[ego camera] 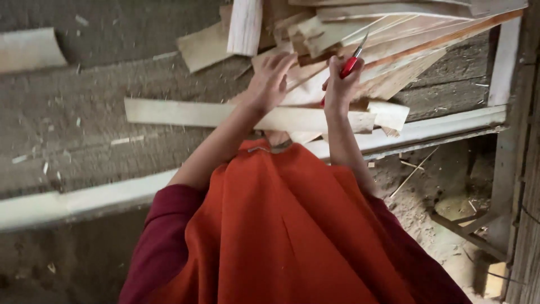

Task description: The person is applying thin wood strips to a wooden frame, using a utility knife to trim them to size.

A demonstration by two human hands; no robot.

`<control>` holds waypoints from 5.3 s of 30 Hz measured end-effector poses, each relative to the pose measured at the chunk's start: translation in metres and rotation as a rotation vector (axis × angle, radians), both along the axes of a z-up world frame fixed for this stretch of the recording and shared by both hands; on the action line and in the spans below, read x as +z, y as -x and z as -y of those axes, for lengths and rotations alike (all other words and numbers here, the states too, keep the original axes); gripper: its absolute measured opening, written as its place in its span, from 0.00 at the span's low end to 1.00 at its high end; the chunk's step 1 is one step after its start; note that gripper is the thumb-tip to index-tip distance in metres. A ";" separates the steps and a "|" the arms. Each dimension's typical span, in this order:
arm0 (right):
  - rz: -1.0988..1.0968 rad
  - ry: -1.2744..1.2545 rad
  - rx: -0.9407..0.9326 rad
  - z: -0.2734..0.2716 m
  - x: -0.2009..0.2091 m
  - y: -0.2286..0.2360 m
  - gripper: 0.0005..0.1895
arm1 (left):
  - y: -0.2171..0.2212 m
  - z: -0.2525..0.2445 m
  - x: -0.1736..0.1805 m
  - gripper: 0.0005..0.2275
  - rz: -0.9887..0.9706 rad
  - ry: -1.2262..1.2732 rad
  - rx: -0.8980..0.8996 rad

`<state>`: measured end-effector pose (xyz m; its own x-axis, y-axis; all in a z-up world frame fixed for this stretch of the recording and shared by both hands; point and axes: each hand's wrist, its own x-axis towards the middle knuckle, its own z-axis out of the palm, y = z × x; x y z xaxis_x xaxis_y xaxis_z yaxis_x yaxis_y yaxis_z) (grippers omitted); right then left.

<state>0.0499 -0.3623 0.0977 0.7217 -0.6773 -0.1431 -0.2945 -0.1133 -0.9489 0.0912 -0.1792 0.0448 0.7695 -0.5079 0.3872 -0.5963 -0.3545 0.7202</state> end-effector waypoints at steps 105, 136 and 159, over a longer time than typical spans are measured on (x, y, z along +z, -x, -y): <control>-0.341 0.963 0.560 0.057 0.025 -0.143 0.11 | -0.198 -0.030 -0.008 0.42 -0.441 -0.336 0.323; -0.723 0.552 0.336 0.089 0.103 -0.051 0.10 | -0.113 0.040 0.104 0.29 -0.175 -0.470 0.036; -0.386 0.383 0.407 0.112 0.080 -0.036 0.04 | -0.083 0.068 0.081 0.26 0.155 -0.671 -0.093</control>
